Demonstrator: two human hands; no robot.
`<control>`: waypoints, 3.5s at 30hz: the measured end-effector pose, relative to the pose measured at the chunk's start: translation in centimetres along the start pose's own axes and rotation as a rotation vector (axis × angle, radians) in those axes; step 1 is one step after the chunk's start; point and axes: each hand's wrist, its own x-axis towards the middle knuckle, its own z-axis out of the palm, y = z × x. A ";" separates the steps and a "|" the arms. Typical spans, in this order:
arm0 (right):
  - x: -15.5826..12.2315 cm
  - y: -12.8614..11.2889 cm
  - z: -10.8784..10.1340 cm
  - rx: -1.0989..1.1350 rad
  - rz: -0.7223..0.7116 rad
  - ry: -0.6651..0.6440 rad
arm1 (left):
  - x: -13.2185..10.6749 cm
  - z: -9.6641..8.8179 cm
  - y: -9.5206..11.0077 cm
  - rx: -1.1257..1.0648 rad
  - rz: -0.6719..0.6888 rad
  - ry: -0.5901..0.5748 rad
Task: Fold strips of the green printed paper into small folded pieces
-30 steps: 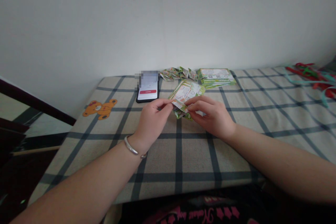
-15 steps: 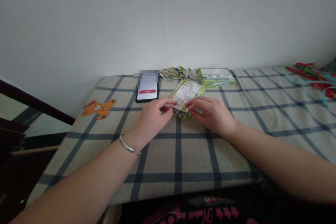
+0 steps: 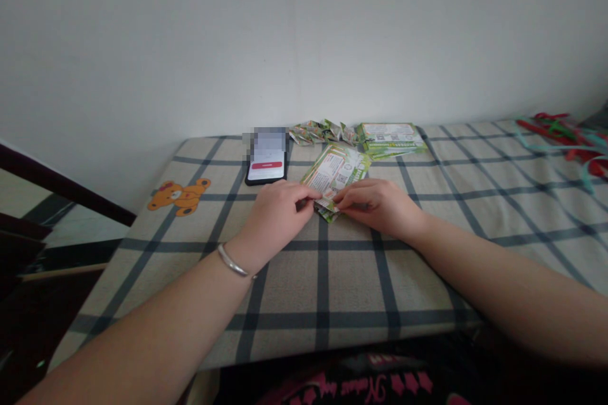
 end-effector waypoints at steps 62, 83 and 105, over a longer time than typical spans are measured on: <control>-0.3 -0.9 -0.4 -0.251 0.019 -0.122 | -0.2 0.4 0.4 -0.032 -0.021 -0.038; 0.2 -1.2 1.0 -0.355 0.106 -0.011 | -0.3 0.2 1.1 0.096 0.009 -0.020; 0.8 -1.4 0.9 -0.056 0.296 0.087 | -0.4 0.4 1.8 -0.199 -0.088 0.048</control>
